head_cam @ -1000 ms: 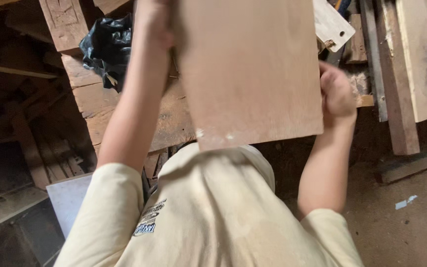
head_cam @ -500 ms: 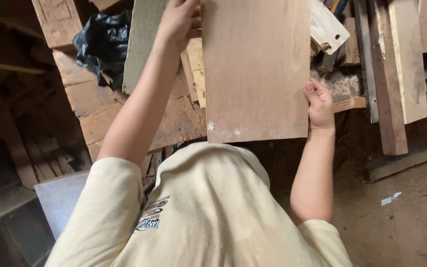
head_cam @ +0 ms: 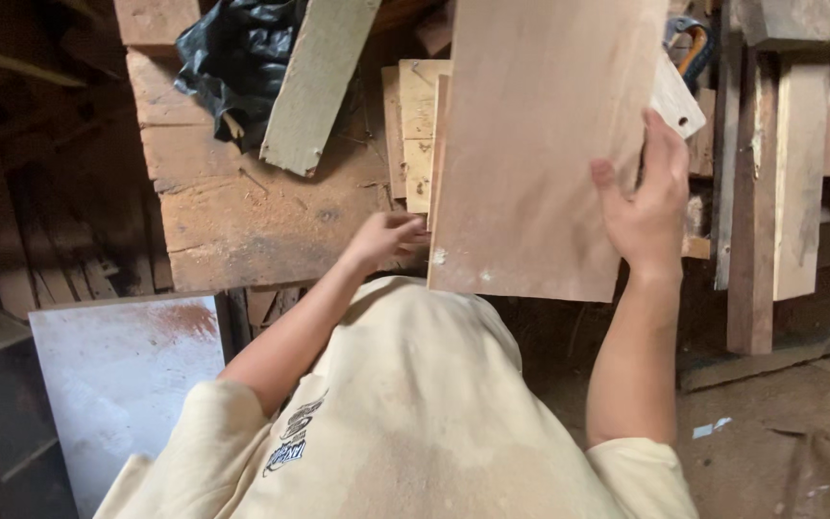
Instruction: The person assembles a small wooden box by aligning and nailing wooden panels together. They position the pieces, insert nails, and use a hammer to secure the joints, repeatedly adjusting the box to ensure alignment.
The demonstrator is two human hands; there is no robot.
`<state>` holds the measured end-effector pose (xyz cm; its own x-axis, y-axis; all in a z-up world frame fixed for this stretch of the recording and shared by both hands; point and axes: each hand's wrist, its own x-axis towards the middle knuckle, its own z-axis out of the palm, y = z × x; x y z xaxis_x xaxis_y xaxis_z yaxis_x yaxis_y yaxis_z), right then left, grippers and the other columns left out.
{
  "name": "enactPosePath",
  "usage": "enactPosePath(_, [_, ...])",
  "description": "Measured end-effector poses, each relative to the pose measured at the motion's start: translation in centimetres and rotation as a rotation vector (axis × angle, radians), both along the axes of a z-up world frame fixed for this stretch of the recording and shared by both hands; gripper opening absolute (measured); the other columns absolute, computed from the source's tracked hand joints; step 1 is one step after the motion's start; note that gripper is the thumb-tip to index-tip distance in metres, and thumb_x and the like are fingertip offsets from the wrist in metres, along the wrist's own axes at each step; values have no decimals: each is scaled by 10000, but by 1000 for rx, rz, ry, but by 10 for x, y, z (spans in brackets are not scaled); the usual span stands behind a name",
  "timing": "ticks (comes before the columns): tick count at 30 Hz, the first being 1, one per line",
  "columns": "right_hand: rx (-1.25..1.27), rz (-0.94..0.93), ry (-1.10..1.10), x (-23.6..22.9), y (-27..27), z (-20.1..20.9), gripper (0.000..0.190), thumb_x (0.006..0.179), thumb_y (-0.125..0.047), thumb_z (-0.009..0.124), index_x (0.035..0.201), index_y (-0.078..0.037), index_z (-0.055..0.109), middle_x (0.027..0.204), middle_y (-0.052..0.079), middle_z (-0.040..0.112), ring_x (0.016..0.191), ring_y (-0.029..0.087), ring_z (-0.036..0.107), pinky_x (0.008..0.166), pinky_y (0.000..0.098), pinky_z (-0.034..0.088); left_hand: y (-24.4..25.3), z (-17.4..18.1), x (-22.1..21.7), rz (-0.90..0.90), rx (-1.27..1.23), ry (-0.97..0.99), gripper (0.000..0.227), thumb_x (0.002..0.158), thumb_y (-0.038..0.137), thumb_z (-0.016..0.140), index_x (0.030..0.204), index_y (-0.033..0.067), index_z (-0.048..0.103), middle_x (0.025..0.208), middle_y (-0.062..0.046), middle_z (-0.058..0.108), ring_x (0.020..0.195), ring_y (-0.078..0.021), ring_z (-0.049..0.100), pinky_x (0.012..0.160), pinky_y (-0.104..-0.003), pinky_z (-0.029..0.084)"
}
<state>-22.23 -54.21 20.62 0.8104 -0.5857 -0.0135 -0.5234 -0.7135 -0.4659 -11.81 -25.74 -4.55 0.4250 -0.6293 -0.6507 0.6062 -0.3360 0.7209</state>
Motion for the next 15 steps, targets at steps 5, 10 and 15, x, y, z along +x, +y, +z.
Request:
enactPosePath(5, [-152,91,209,37,36,18,918,994,-731,526,1633,-117,286,1664,308,184,1497,477,271,1175,608,307,-21,-70,-27,266,-254,329,357,977,196,656,1263,-11,601,1150,-92,728,1059,-208,726,859,-387,619])
enactPosePath(10, [-163,313,271,50,75,3,848,1011,-712,479,1660,-186,329,1686,302,198,1572,504,139,1261,663,187,-31,-78,-52,352,-273,355,405,935,208,714,1302,65,618,1152,-34,737,1028,-133,695,775,-281,513])
enactPosePath(15, [-185,332,218,58,78,-10,903,973,-740,494,1652,-174,306,1659,339,175,1563,535,89,1224,731,122,-41,-61,-45,368,-293,328,472,963,225,789,1360,34,622,1031,13,664,882,-74,620,713,-233,452])
